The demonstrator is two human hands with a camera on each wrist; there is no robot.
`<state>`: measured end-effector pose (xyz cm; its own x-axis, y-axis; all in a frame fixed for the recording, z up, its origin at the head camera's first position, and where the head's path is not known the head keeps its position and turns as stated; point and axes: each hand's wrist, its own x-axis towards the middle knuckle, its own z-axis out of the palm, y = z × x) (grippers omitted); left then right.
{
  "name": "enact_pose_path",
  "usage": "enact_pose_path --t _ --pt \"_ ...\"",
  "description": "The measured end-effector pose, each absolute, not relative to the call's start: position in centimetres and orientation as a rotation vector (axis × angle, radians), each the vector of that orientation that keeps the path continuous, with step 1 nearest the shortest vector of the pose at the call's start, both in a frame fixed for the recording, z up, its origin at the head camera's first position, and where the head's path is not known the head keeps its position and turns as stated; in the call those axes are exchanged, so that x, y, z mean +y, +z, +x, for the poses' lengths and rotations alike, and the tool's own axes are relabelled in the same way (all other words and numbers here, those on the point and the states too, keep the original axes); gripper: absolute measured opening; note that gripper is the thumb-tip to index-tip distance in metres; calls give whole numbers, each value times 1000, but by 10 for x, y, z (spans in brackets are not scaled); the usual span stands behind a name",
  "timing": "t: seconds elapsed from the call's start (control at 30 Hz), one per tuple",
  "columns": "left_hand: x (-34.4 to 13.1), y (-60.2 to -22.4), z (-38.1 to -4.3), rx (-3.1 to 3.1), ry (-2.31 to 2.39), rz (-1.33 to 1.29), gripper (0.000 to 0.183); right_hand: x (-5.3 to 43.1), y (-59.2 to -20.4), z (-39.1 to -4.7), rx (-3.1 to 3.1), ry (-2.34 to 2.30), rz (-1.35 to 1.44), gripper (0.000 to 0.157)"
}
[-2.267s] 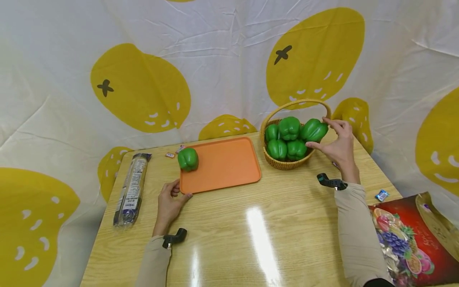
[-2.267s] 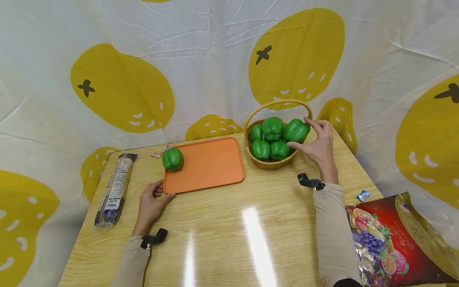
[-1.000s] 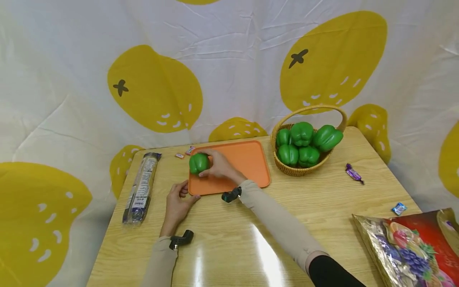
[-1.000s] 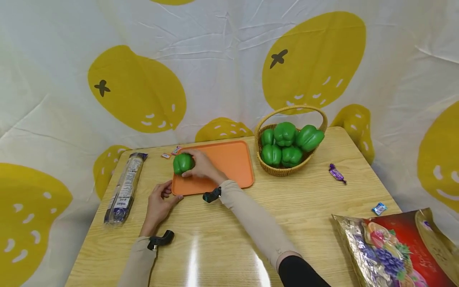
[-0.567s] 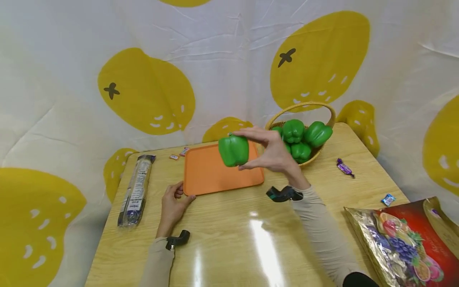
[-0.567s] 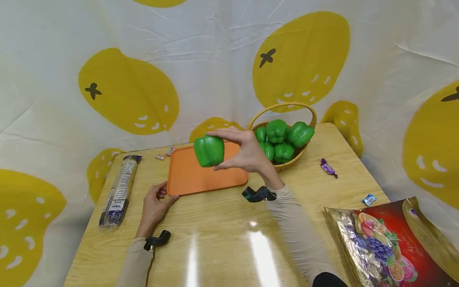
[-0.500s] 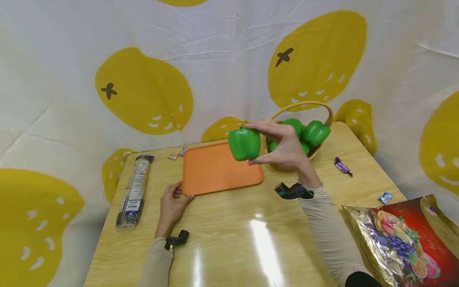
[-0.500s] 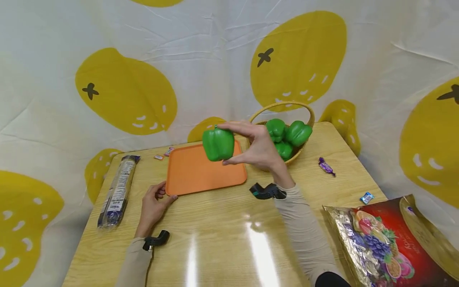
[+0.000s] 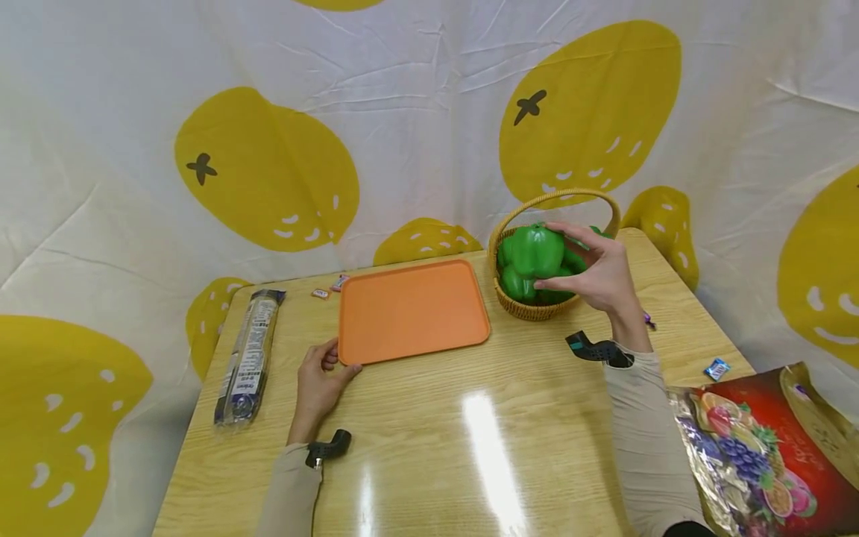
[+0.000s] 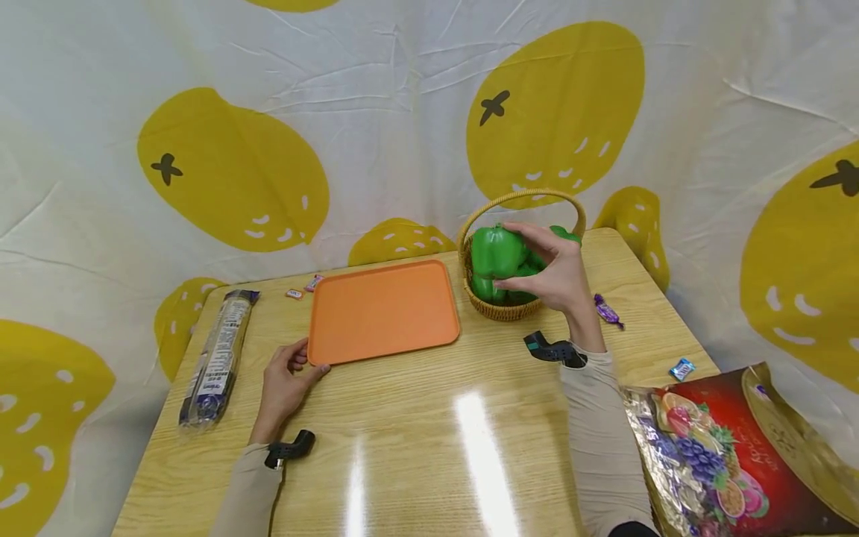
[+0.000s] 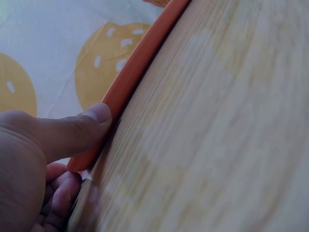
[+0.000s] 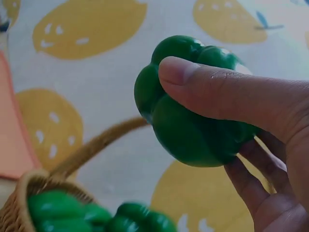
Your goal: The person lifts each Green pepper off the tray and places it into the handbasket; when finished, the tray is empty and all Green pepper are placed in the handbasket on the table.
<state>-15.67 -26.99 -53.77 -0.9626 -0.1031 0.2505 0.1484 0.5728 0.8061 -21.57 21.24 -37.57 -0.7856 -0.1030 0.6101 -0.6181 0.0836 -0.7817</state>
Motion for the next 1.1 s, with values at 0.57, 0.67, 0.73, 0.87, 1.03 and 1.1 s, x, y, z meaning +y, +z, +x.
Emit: enact_pose_path --t 0.57,0.67,0.73,0.87,1.03,1.1 --pt "-269 -539 -157 -2533 -1333 -13 70 228 -438 -231 -2401 1106 508 91" --pt "-270 -540 -158 -2534 -1339 -9 70 227 -440 -232 -2411 1079 524 91" --pt "-270 -540 -158 -2534 -1342 -12 70 226 -441 -232 -2418 1065 533 92" --pt "-270 -540 -158 -2532 -1347 -14 70 228 -440 -231 -2428 1055 562 96" --pt "-271 -540 -156 -2544 -1349 -8 70 230 -435 -229 -2458 1058 593 106" --pt "-274 -538 -155 -2577 -1364 -10 71 230 -429 -224 -2455 1088 581 110"
